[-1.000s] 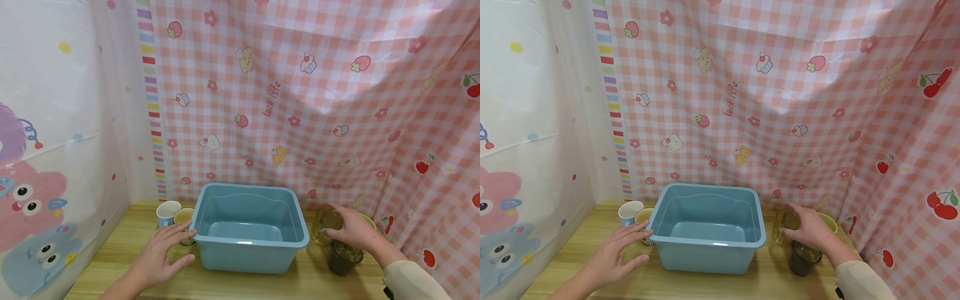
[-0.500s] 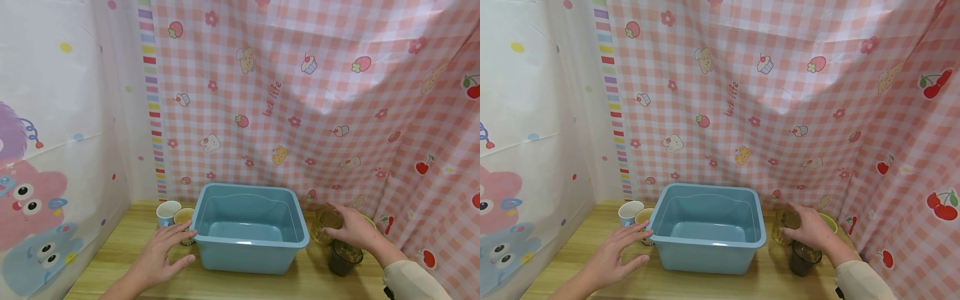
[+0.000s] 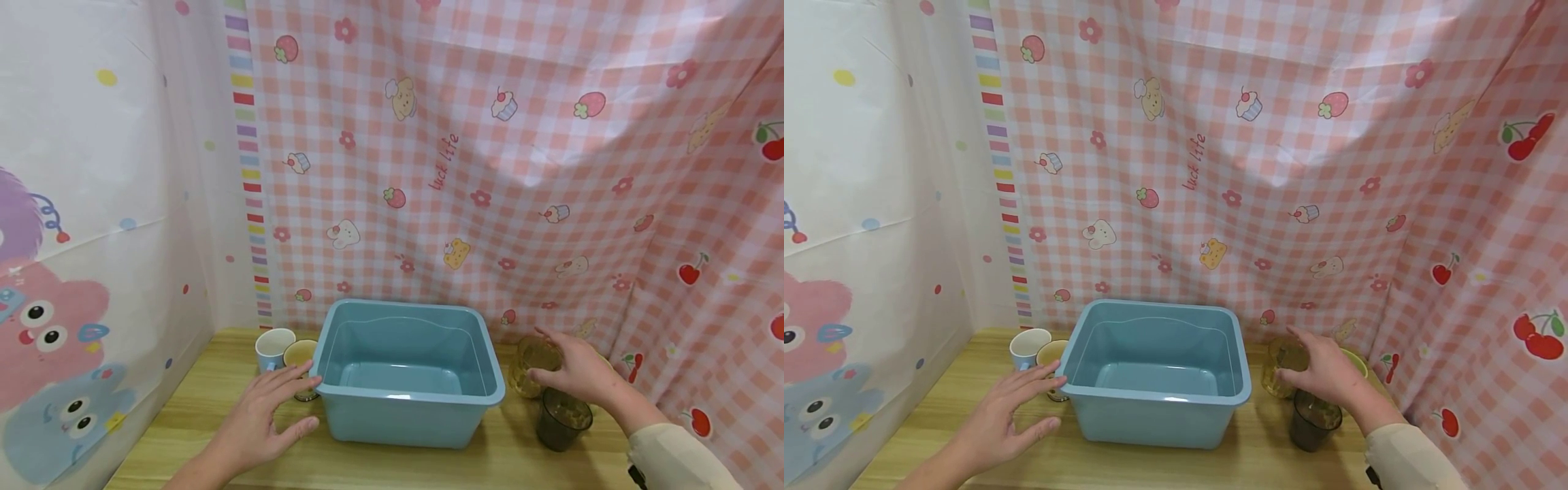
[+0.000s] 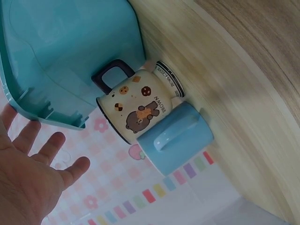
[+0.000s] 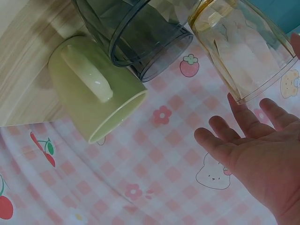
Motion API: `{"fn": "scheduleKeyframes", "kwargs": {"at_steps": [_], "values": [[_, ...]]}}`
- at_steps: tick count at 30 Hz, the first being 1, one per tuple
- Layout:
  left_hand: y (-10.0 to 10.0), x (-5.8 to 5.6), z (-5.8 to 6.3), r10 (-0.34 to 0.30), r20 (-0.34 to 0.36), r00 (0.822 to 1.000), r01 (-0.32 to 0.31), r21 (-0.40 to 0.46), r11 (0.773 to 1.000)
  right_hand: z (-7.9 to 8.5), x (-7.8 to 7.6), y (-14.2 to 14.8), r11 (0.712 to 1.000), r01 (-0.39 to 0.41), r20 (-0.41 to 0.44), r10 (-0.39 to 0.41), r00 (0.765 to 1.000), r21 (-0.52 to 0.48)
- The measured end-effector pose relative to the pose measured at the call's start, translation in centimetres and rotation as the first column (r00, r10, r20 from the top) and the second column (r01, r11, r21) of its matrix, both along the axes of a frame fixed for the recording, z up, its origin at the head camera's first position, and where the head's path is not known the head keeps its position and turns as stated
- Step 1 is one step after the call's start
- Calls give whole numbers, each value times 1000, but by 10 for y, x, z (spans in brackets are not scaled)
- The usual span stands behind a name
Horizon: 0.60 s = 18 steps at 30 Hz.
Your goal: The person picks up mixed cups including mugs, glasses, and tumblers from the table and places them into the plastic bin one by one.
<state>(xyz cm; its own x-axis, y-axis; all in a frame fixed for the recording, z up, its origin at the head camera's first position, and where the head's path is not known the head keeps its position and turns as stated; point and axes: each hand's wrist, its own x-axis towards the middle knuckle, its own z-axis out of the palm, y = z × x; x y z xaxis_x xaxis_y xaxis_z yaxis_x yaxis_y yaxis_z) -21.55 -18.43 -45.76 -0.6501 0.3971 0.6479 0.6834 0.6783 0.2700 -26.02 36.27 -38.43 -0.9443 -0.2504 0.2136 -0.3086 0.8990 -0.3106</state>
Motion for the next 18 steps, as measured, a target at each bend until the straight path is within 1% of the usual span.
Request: {"fn": "scheduleKeyframes", "kwargs": {"at_steps": [5,13,18], "values": [[0,1,0,0,11,1000,0,3,1000,3,0,-1,1000,6,1,-6,1000,-6],[0,1,1,5,12,1000,-5,-1,1000,10,-1,0,1000,18,35,-18,999,-3],[0,0,0,7,2,1000,-7,-6,1000,12,-2,1,1000,16,15,-16,1000,-2]]}}
